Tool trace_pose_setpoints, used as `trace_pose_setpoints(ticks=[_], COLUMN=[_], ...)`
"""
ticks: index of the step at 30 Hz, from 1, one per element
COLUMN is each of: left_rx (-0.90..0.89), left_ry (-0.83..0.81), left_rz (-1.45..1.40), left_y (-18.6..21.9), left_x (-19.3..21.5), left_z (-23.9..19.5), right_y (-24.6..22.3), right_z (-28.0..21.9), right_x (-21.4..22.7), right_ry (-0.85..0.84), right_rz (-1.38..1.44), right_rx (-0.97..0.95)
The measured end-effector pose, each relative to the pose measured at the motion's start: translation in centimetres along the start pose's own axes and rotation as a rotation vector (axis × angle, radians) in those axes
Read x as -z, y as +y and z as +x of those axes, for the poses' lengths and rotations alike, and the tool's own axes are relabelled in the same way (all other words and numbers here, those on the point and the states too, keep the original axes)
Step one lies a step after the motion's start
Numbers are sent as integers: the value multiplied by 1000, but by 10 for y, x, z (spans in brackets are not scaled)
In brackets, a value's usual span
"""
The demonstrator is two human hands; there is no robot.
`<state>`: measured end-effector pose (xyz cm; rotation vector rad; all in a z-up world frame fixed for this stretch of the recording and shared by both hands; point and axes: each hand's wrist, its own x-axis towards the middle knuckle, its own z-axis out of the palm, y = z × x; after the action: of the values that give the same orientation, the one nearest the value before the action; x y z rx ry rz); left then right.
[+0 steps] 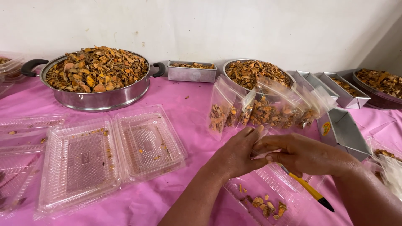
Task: Packaging dried herbs into small plastic bags and using a brush to gather stray pieces.
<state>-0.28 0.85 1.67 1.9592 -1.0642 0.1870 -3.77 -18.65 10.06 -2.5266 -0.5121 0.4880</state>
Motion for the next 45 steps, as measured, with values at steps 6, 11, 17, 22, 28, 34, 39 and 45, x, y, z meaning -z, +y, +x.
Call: trace_pose_setpoints(ticks=[6,11,17,22,28,34,39,45], left_rx=[37,74,-152,2,74,91,106,110], left_ry=[-9,55,395,330,226,168,159,138], left_rz=[-43,27,305,566,703,711,704,682], left_y=[12,5,-47,-41,-40,-41,-34,-23], left_x=[12,16,-7,-6,-7,-9,-9,-6], left_z=[1,2,6,5,6,6,3,-1], right_y=[4,18,40,65,73,57,30,62], right_z=[-7,-28,-44,-34,-8,20,16,25], right_x=[-7,-10,-58,-99,-112,-114,-99,-111], right_ry=[203,520,13,-99,69,59,47,121], right_rz=[97,83,-252,-495,-293,-355,-286,-334], right_rx=[139,-14,-98,95,282,444,309,440])
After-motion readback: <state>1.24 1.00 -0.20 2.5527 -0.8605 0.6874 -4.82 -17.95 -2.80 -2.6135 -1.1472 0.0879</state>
